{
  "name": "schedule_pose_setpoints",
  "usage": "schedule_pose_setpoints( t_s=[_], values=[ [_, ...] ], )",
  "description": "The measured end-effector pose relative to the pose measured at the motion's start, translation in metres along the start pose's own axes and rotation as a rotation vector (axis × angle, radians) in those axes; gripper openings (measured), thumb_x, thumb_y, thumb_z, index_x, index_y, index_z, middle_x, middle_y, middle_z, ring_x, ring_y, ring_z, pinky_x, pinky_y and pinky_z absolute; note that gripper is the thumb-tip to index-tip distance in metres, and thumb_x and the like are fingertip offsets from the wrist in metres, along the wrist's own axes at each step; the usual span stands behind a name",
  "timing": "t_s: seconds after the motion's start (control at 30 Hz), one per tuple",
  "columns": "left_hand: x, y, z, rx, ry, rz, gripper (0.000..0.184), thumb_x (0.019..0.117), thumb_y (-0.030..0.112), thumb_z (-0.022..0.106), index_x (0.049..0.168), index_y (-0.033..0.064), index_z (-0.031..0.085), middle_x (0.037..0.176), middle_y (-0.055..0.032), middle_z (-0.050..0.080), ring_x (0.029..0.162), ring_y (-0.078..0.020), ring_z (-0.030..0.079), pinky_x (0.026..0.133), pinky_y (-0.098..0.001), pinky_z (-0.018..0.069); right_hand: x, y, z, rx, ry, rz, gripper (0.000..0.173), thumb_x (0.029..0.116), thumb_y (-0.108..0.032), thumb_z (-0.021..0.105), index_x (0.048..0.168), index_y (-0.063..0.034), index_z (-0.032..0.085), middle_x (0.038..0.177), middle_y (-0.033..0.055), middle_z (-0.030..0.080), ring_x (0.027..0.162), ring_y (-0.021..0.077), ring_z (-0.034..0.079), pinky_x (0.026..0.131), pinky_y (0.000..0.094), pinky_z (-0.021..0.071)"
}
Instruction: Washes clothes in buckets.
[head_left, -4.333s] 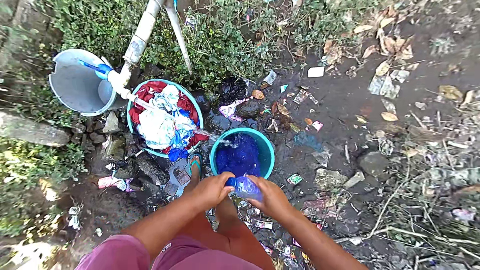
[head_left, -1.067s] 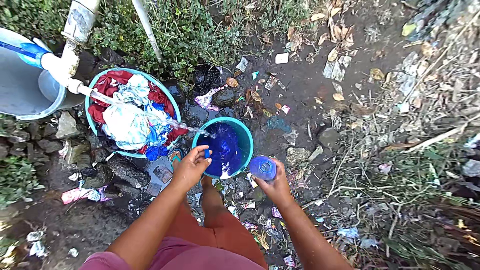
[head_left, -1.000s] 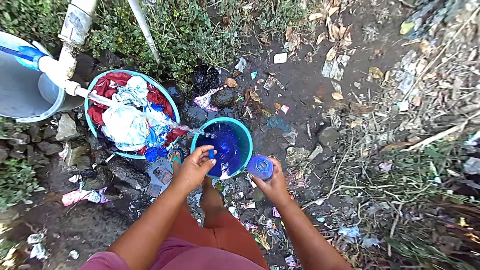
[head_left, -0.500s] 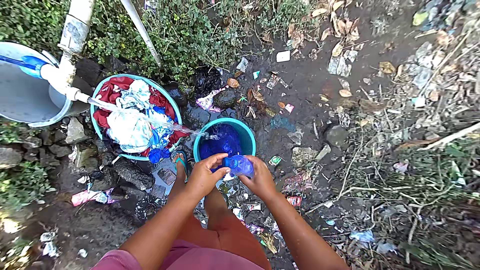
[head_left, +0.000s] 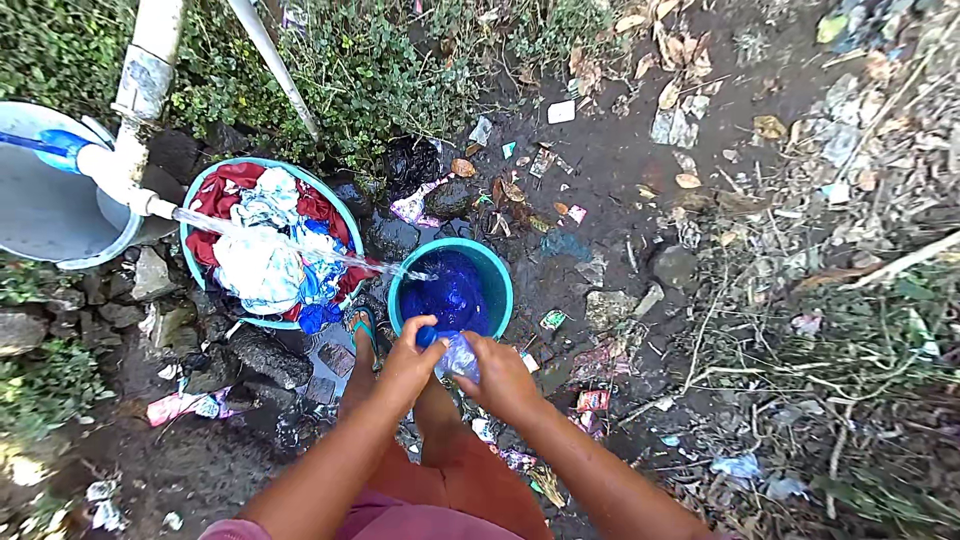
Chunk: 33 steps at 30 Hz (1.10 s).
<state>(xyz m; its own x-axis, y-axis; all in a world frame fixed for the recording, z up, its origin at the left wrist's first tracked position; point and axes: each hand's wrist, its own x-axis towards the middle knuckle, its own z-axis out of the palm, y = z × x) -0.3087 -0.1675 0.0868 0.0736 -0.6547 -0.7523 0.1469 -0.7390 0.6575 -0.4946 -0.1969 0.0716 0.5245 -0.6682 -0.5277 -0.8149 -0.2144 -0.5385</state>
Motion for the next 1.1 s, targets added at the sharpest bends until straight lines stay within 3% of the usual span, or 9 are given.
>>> schedule_pose_setpoints(
  t_s=[0.13, 0.23, 0.37, 0.47, 0.63, 0.7, 0.8, 1.0, 1.1],
  values=[
    [-0.012, 0.004, 0.005, -0.249, 0.262, 0.016, 0.024, 0.1013, 0.015, 0.062, 0.12, 0.0013, 0.063, 0.119, -0.0084, 0.072, 0.11, -0.0129, 0.067, 0.095, -0.0323, 0.0543, -0.003, -0.027, -0.017, 0.239, -0.231, -0.041, 0.075, 0.0849, -0.039, 0.079, 0.144, -0.0007, 0.052, 0.124, 0.0222, 0.069, 0.112, 0.0372, 0.069, 0.097, 0.0582, 0.0537],
    [-0.029, 0.015, -0.018, -0.428, -0.103, 0.261, 0.016, 0.0975, 0.012, 0.062, 0.11, 0.0058, 0.069, 0.118, -0.0109, 0.075, 0.121, -0.0214, 0.067, 0.109, -0.0374, 0.0502, -0.008, -0.022, -0.028, 0.955, -0.479, -0.17, 0.067, 0.082, -0.029, 0.08, 0.137, -0.0007, 0.055, 0.117, 0.0076, 0.071, 0.106, 0.0114, 0.068, 0.095, 0.0326, 0.0573],
    [-0.023, 0.035, -0.04, -0.478, -0.718, 0.647, 0.017, 0.0998, 0.026, 0.067, 0.113, 0.0179, 0.073, 0.125, -0.0046, 0.073, 0.139, -0.0264, 0.053, 0.125, -0.0492, 0.0299, 0.003, -0.024, -0.007, 1.614, -0.832, -0.537, 0.052, 0.0871, -0.037, 0.08, 0.133, -0.0197, 0.061, 0.12, -0.0108, 0.072, 0.109, 0.0004, 0.067, 0.095, 0.0243, 0.0567],
    [-0.011, 0.04, -0.048, -0.497, -0.724, 0.707, 0.017, 0.1013, 0.025, 0.064, 0.114, 0.0165, 0.073, 0.118, -0.0046, 0.075, 0.133, -0.027, 0.059, 0.125, -0.0526, 0.03, 0.017, -0.035, 0.002, 1.742, -0.896, -0.548, 0.049, 0.0876, -0.039, 0.08, 0.13, -0.021, 0.064, 0.117, -0.0109, 0.072, 0.106, -0.0001, 0.068, 0.092, 0.0232, 0.0567],
    [-0.004, -0.005, -0.068, -0.605, -0.113, 0.365, 0.027, 0.0938, 0.03, 0.073, 0.119, 0.0215, 0.072, 0.097, -0.0033, 0.077, 0.103, -0.0252, 0.074, 0.1, -0.0482, 0.0577, 0.046, -0.008, 0.022, 1.433, -0.531, -0.165, 0.09, 0.09, -0.071, 0.06, 0.148, -0.004, 0.048, 0.131, 0.0069, 0.067, 0.118, 0.0155, 0.065, 0.1, 0.0363, 0.0545],
    [0.003, -0.041, -0.077, -0.68, 0.188, 0.197, 0.021, 0.0992, 0.016, 0.058, 0.12, 0.0147, 0.063, 0.09, -0.0017, 0.075, 0.094, -0.0233, 0.075, 0.092, -0.0465, 0.0608, 0.069, 0.039, 0.047, 1.012, -0.282, 0.081, 0.068, 0.1039, -0.047, 0.047, 0.151, 0.0013, 0.045, 0.144, 0.0177, 0.059, 0.133, 0.0265, 0.056, 0.111, 0.0443, 0.0457],
    [0.011, -0.107, -0.09, -0.66, 0.445, -0.04, 0.03, 0.1064, 0.008, 0.03, 0.128, 0.008, 0.05, 0.086, 0.0026, 0.07, 0.084, -0.0146, 0.073, 0.081, -0.0357, 0.0623, 0.101, 0.117, 0.099, 0.323, -0.096, 0.305, 0.057, 0.1021, -0.033, 0.058, 0.151, -0.0055, 0.05, 0.154, 0.0208, 0.049, 0.148, 0.0376, 0.039, 0.123, 0.0577, 0.0268],
    [0.01, -0.204, -0.1, -0.801, 0.418, -0.372, 0.03, 0.1097, 0.023, 0.033, 0.125, 0.0173, 0.058, 0.082, 0.0048, 0.073, 0.08, -0.0173, 0.074, 0.082, -0.0448, 0.063, 0.159, 0.152, 0.202, -0.045, -0.172, 0.271, 0.072, 0.102, -0.06, 0.044, 0.164, -0.0265, 0.029, 0.17, 0.0216, 0.016, 0.158, 0.0445, 0.008, 0.122, 0.0712, 0.002],
    [0.009, -0.226, -0.119, -0.8, 0.205, -0.399, 0.03, 0.0999, 0.04, 0.06, 0.124, 0.0247, 0.067, 0.085, 0.0065, 0.076, 0.083, -0.015, 0.075, 0.087, -0.0453, 0.0618, 0.21, 0.144, 0.24, -0.034, -0.129, 0.269, 0.065, 0.1056, -0.054, 0.039, 0.164, -0.0255, 0.03, 0.17, 0.0231, 0.015, 0.158, 0.0439, 0.007, 0.124, 0.0685, 0.0012]
  ],
)
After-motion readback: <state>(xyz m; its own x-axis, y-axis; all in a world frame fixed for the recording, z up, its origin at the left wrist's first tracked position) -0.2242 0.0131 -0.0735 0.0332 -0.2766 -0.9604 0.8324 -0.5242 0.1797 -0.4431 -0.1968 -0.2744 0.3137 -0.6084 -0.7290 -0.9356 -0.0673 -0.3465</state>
